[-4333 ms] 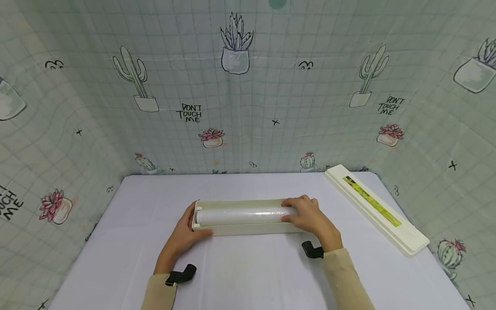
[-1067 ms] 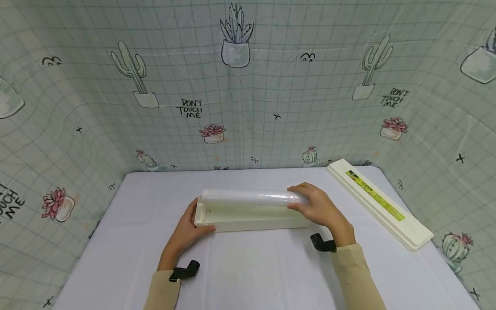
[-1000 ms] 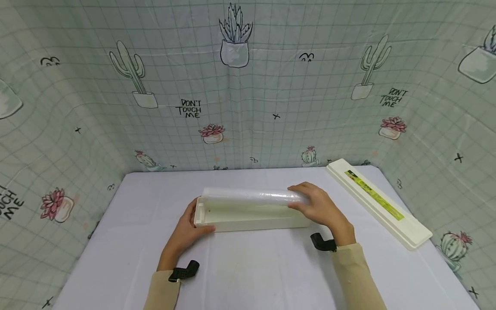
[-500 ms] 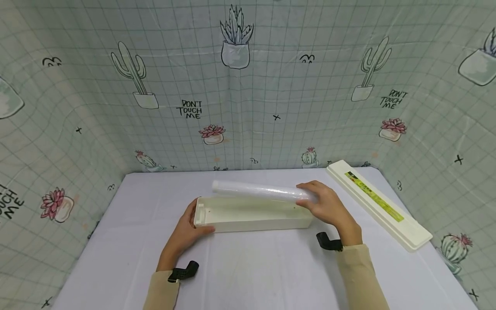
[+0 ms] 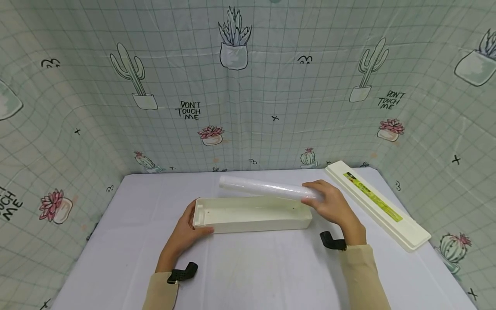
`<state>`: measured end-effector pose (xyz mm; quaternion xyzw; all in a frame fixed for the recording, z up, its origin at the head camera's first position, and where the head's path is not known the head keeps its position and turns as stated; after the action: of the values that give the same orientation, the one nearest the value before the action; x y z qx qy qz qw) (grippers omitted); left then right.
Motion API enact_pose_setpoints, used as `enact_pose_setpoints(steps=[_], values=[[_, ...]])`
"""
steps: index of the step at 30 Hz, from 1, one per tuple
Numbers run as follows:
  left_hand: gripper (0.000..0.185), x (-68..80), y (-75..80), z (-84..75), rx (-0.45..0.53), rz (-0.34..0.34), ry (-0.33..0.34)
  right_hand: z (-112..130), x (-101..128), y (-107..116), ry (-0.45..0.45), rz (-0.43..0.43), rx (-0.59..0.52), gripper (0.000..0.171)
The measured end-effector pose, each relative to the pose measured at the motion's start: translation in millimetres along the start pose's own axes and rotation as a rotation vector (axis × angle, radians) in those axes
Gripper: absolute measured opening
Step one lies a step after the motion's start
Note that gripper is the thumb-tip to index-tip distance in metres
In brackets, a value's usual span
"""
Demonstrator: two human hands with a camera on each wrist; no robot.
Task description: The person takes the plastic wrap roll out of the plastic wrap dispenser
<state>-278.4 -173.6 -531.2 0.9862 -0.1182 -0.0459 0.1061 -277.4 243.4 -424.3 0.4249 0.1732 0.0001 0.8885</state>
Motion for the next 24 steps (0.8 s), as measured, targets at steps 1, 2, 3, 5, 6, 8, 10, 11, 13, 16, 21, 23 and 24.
enact_pose_setpoints(steps=[1,2,3,5,6,8,10,11,13,16,21,23,24], values=[[0.116,-0.2,0.0,-0.2,0.002,0.001,-0.003,-0.8,0.3,0.8,0.001,-0.006,0.001,0.046],[0.116,-0.3,0.0,-0.6,0.004,0.001,-0.007,-1.4,0.6,1.5,0.002,-0.012,0.004,0.046],[0.116,-0.4,0.0,-1.1,0.004,0.001,-0.012,-2.1,0.8,2.2,0.003,-0.019,0.007,0.046],[0.115,-0.3,-0.2,-1.4,0.0,0.005,-0.013,-4.0,1.0,3.6,0.001,-0.032,0.016,0.046],[0.115,-0.1,-0.1,-1.4,-0.004,0.005,-0.013,-4.8,0.9,4.2,0.002,-0.038,0.019,0.046],[0.115,0.0,0.2,-0.8,-0.013,0.004,-0.008,-5.9,0.6,5.5,0.005,-0.046,0.021,0.045],[0.116,0.3,0.4,0.6,-0.019,0.002,0.003,-7.4,0.1,6.4,0.007,-0.053,0.025,0.044],[0.116,0.5,0.4,0.9,-0.022,-0.002,0.005,-7.7,0.1,7.0,0.009,-0.056,0.026,0.044],[0.117,0.5,0.4,0.9,-0.022,-0.004,0.003,-9.1,0.0,8.4,0.01,-0.064,0.026,0.043],[0.117,0.1,0.5,-0.1,-0.019,-0.008,-0.002,-10.5,0.6,10.4,0.006,-0.074,0.029,0.043],[0.115,-0.5,0.0,0.0,-0.023,-0.001,-0.012,-13.4,1.5,12.5,-0.023,-0.076,0.028,0.044],[0.115,0.0,-0.3,0.5,-0.027,0.004,-0.013,-15.0,2.2,12.9,-0.04,-0.072,0.03,0.044],[0.115,0.3,-0.2,0.7,-0.028,0.003,-0.011,-15.8,2.5,13.4,-0.045,-0.071,0.029,0.044]])
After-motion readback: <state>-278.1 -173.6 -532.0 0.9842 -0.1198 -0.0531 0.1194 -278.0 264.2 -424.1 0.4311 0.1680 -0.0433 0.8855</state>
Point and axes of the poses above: each hand's wrist, its own x-axis away from the middle knuckle, its own y-axis out of the back of the hand, z = x × y, the point moved 7 cm from there along -x, towards the middle knuckle, and after that the axes turned 5 degrees about -y, right-handed, at the moved point
